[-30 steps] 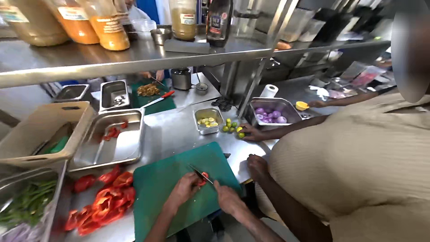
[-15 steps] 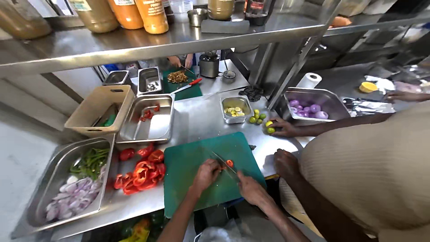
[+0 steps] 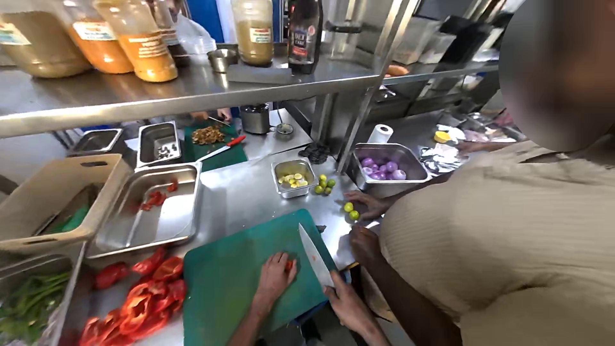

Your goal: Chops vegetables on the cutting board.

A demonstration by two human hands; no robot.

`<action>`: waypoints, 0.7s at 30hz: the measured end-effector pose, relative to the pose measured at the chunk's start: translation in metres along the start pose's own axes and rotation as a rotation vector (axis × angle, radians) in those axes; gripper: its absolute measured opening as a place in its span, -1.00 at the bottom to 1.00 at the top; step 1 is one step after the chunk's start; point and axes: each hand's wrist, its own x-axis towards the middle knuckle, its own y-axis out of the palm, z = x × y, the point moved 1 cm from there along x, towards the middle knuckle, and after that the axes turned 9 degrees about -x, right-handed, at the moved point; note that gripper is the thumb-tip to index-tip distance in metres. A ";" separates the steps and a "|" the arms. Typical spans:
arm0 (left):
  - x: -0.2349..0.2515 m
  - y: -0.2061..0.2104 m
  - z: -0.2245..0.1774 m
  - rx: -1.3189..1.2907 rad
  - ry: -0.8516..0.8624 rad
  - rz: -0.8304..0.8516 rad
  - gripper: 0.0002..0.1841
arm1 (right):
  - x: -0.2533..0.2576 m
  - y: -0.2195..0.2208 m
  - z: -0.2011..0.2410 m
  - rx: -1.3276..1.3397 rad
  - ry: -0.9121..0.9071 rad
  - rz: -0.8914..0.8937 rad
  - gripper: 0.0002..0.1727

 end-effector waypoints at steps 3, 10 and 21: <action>-0.003 -0.010 0.008 -0.147 0.037 -0.125 -0.63 | -0.004 0.008 -0.007 0.031 0.018 0.005 -0.41; 0.023 -0.097 0.024 -0.864 -0.609 -0.350 -0.68 | -0.016 0.013 -0.013 0.072 0.049 -0.051 -0.33; 0.072 -0.267 0.191 0.076 -0.650 -0.261 -0.21 | -0.008 0.056 0.040 -0.230 -0.201 0.203 -0.48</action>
